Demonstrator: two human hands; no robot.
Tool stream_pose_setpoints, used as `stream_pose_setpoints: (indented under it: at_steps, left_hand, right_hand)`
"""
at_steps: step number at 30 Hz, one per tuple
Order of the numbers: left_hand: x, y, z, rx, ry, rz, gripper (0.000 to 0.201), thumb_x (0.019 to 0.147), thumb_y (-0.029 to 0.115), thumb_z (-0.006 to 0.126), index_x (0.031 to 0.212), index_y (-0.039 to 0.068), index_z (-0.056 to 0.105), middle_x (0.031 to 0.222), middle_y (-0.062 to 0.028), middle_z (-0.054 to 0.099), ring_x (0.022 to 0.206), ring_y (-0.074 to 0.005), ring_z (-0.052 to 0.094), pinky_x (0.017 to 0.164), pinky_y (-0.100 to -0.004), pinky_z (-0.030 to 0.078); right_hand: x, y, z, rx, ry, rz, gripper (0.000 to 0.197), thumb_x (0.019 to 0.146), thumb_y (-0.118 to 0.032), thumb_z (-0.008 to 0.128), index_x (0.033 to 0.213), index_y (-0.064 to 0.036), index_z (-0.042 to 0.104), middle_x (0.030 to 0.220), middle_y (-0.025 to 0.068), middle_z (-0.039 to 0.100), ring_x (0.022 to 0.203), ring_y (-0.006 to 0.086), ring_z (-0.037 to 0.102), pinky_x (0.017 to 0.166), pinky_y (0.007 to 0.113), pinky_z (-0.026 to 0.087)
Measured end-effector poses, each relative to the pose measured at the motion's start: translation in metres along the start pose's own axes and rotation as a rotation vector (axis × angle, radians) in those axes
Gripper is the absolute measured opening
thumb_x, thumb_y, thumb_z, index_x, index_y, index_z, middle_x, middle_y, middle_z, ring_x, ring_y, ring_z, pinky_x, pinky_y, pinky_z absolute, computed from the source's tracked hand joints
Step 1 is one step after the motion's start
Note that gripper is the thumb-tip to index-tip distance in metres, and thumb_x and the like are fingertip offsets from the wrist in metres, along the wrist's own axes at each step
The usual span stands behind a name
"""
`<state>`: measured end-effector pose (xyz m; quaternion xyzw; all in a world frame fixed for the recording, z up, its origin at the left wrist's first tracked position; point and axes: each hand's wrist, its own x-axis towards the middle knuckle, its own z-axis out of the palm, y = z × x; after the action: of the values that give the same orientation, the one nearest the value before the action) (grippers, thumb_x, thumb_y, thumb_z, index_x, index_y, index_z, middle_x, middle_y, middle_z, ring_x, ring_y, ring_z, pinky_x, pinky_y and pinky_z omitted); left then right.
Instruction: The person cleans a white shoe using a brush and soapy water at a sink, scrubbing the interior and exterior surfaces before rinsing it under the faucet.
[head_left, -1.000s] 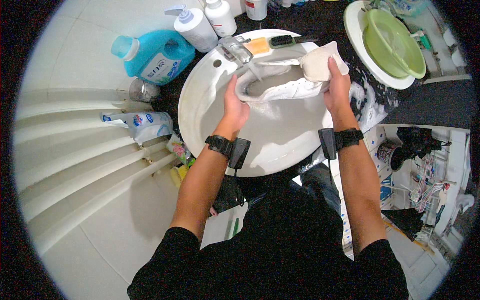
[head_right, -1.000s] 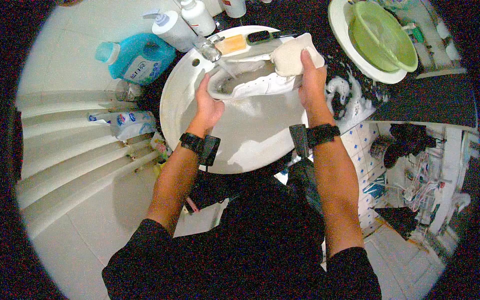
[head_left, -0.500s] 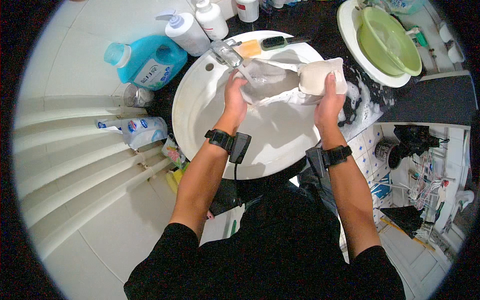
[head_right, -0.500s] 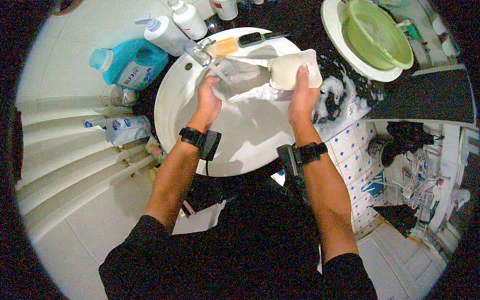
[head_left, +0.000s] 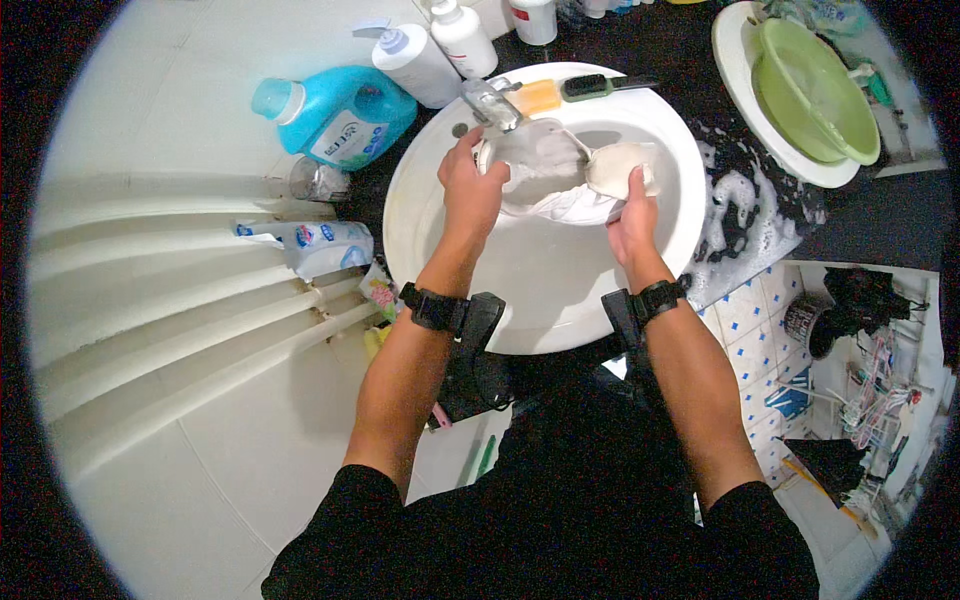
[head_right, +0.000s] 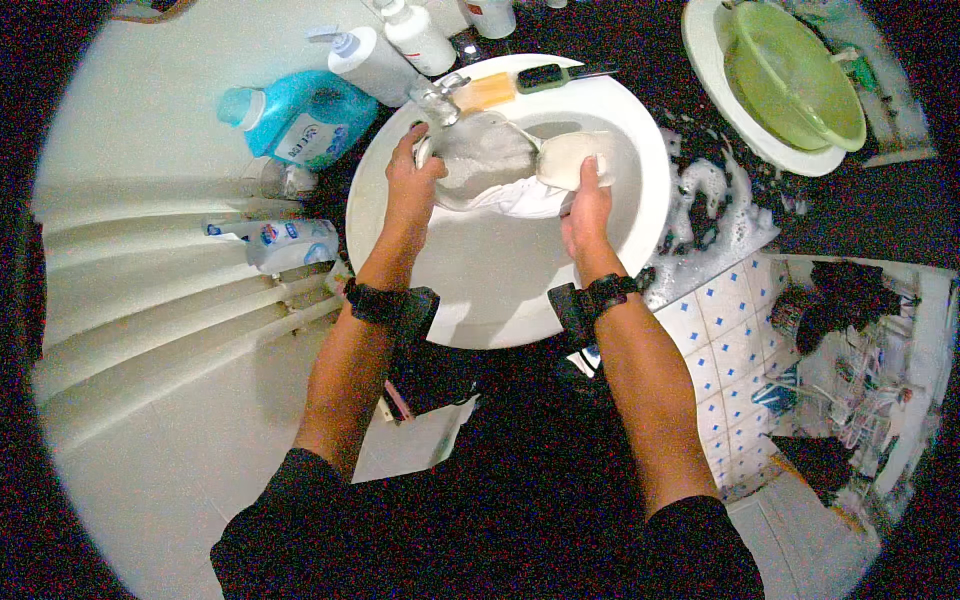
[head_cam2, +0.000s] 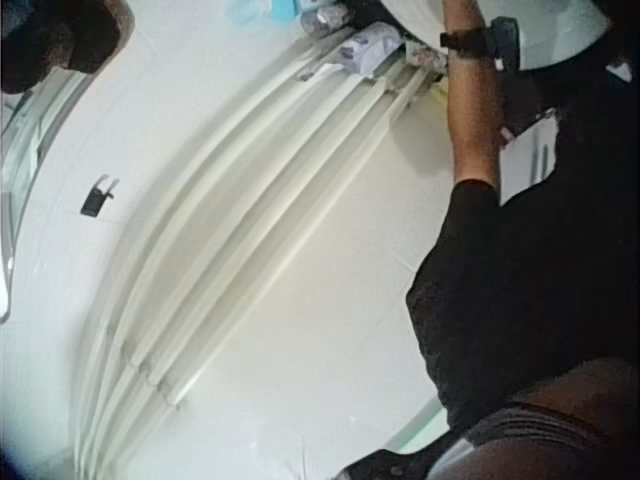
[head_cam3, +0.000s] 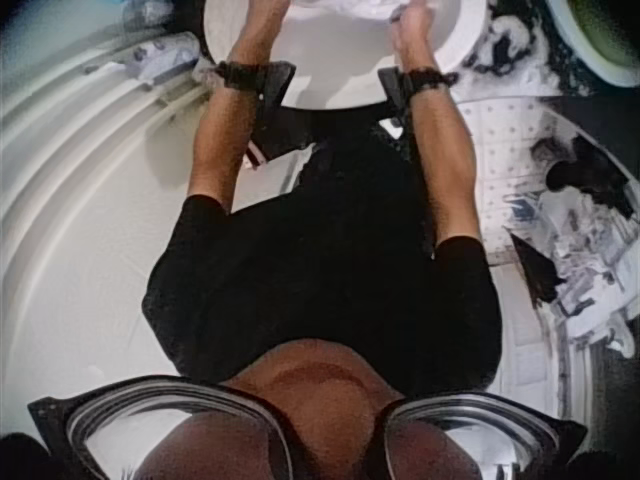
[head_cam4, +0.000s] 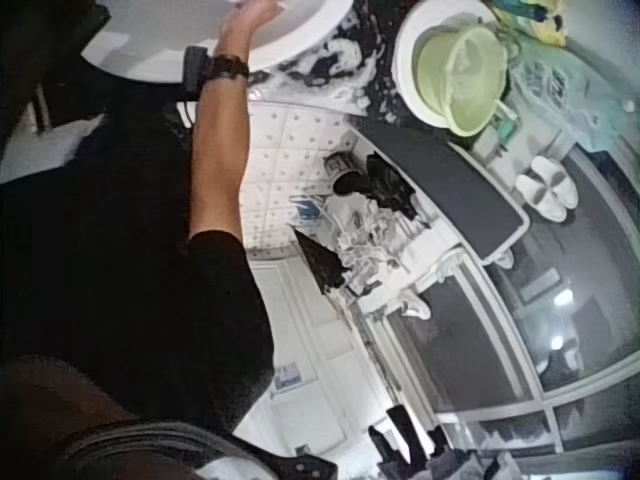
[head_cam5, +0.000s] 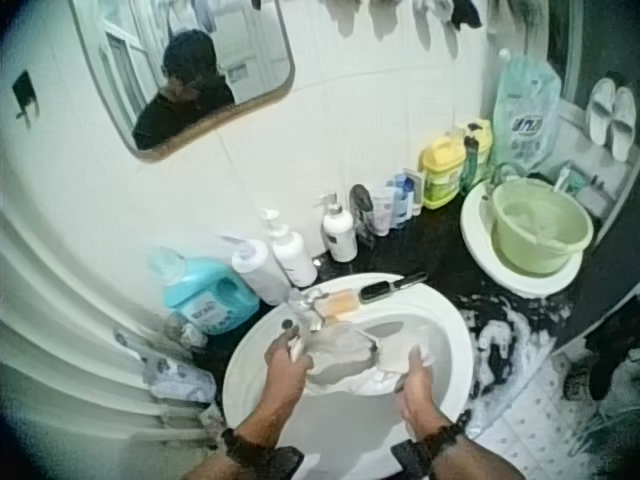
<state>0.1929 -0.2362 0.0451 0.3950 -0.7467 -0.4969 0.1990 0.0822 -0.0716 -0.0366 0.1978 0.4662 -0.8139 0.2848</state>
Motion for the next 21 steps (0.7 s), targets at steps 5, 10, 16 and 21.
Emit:
stream_pose_setpoints:
  at_steps: [5,10,16,21]
  left_hand:
    - [0.002,-0.007,-0.01,-0.047,-0.048,-0.205,0.057,0.073,0.017,0.056,0.128,0.004,0.047,0.13,-0.0208,0.046,0.123,-0.0326,0.038,0.105,-0.0404,0.029]
    - [0.01,-0.052,0.011,-0.528,-0.136,-0.418,0.05,0.086,0.028,0.047,0.131,0.006,0.046,0.131,-0.0171,0.048,0.121,-0.0297,0.043,0.104,-0.04,0.033]
    - [0.006,-0.028,0.048,-1.141,-0.301,-0.578,0.063,0.098,0.054,0.027,0.135,0.006,0.041,0.136,-0.0137,0.046,0.126,-0.0279,0.043,0.107,-0.0447,0.032]
    - [0.014,-0.043,0.037,-1.175,-0.199,-0.464,0.067,0.097,0.055,0.026,0.137,0.002,0.038,0.136,-0.0165,0.045,0.127,-0.0292,0.042,0.106,-0.0427,0.033]
  right_hand:
    - [0.01,0.003,0.007,-0.111,-0.082,-0.091,0.053,0.098,-0.033,0.047,0.133,0.0049,0.039,0.128,0.0153,0.051,0.114,0.0258,0.052,0.096,0.038,0.042]
    - [-0.016,-0.045,0.034,-0.454,-0.042,-0.298,0.048,0.097,-0.028,0.048,0.131,0.0055,0.042,0.127,0.0162,0.053,0.114,0.0245,0.052,0.095,0.034,0.041]
    - [-0.06,-0.091,0.056,-0.84,0.035,-0.57,0.046,0.097,-0.026,0.049,0.13,0.0051,0.044,0.127,0.0163,0.054,0.113,0.0224,0.053,0.097,0.031,0.039]
    - [-0.039,-0.078,0.05,-0.632,-0.067,-0.555,0.043,0.097,-0.026,0.047,0.128,0.0041,0.046,0.124,0.0158,0.055,0.111,0.0239,0.054,0.095,0.033,0.041]
